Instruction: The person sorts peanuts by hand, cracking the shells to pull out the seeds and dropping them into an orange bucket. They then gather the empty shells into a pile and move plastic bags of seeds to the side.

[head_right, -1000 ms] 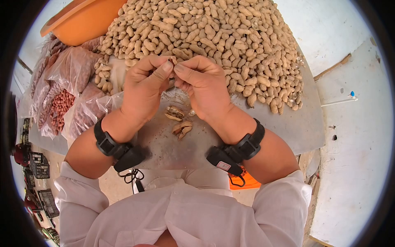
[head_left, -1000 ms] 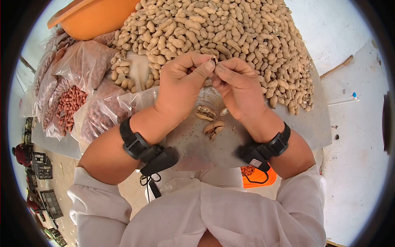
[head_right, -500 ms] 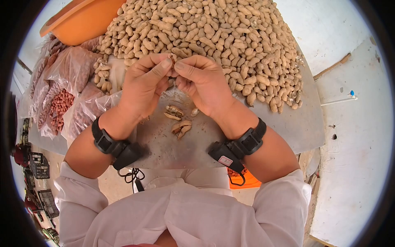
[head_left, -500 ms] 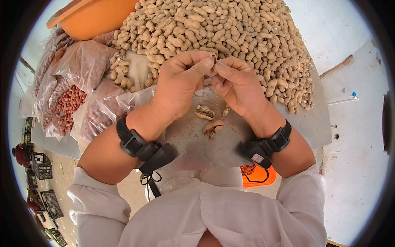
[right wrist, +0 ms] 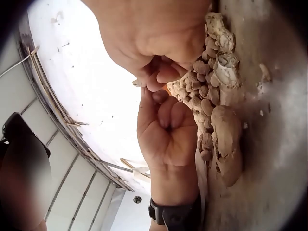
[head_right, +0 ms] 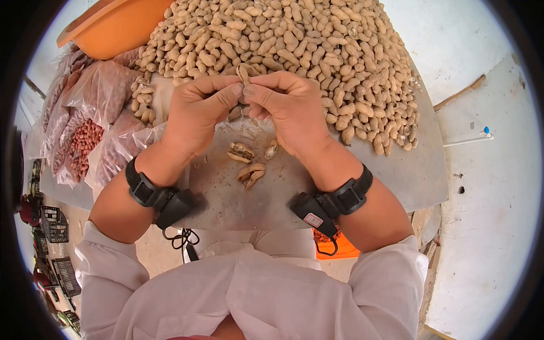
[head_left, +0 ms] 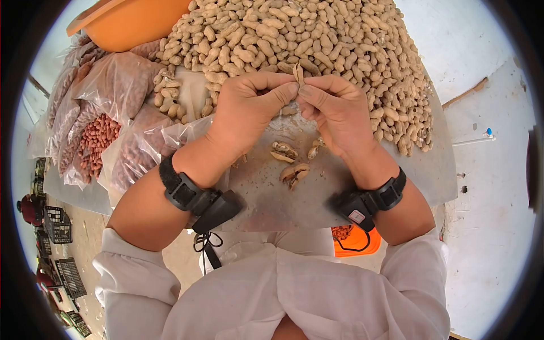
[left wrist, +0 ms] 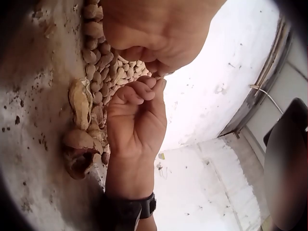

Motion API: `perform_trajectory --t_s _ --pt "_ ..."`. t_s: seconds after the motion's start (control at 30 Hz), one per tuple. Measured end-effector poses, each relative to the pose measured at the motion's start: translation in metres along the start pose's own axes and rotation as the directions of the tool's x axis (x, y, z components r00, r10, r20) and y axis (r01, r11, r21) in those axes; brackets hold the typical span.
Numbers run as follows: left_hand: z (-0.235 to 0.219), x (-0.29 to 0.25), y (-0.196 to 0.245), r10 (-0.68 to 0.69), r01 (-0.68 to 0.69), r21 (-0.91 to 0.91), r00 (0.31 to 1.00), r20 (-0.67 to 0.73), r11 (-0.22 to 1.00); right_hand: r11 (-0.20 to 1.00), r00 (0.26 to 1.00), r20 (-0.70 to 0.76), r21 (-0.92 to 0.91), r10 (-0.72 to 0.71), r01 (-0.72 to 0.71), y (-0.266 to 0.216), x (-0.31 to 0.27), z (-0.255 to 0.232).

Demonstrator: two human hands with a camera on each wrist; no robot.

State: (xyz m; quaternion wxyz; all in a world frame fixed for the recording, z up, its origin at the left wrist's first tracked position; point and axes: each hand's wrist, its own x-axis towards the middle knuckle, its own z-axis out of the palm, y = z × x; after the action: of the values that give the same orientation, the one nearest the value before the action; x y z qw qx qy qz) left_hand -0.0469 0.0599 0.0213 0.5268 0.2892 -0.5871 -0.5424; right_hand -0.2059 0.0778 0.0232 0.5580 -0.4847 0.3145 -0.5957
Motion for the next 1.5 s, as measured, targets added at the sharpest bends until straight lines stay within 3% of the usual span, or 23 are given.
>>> perform_trajectory --t_s 0.27,0.37,0.47,0.57,0.67,0.9,1.0,1.2,1.4,1.5 --pt "-0.006 -0.001 0.002 -0.010 0.006 0.087 0.999 0.040 0.996 0.963 0.998 0.034 -0.263 -0.045 0.053 -0.009 -0.002 0.001" --pt "-0.006 -0.002 0.003 -0.057 0.056 0.035 0.998 0.025 0.998 0.937 0.996 0.047 -0.338 -0.076 0.087 -0.010 -0.003 0.002" --pt "-0.013 0.001 0.007 -0.219 0.238 -0.161 0.967 0.128 0.958 0.926 0.995 0.064 -0.365 -0.081 0.099 -0.010 -0.003 0.001" --pt "-0.010 0.002 0.008 -0.230 0.247 -0.167 0.967 0.112 0.955 0.900 0.995 0.065 -0.424 -0.081 0.102 -0.012 -0.004 0.003" --pt "-0.007 0.002 0.007 -0.165 0.165 0.010 0.984 0.069 0.986 0.858 0.994 0.057 -0.501 -0.098 0.113 -0.011 -0.004 0.004" --pt "-0.001 -0.003 0.003 -0.139 0.138 -0.030 0.990 -0.035 0.990 0.827 0.991 0.034 -0.547 -0.133 0.130 -0.009 -0.005 0.007" --pt "0.000 -0.004 0.002 -0.169 0.164 -0.119 0.985 -0.035 0.979 0.841 0.992 0.033 -0.528 -0.119 0.118 -0.010 -0.006 0.009" --pt "0.001 -0.003 0.001 -0.229 0.216 -0.220 0.973 -0.036 0.951 0.977 1.000 -0.015 -0.212 0.008 -0.011 -0.004 -0.003 0.005" --pt "-0.001 0.000 0.000 -0.292 0.281 -0.308 0.956 0.011 0.909 0.989 0.992 0.034 0.081 0.118 -0.120 0.001 0.001 -0.001" --pt "-0.002 0.001 -0.001 -0.301 0.291 -0.322 0.953 0.022 0.901 0.986 0.991 0.038 0.100 0.131 -0.135 0.002 0.002 -0.002"
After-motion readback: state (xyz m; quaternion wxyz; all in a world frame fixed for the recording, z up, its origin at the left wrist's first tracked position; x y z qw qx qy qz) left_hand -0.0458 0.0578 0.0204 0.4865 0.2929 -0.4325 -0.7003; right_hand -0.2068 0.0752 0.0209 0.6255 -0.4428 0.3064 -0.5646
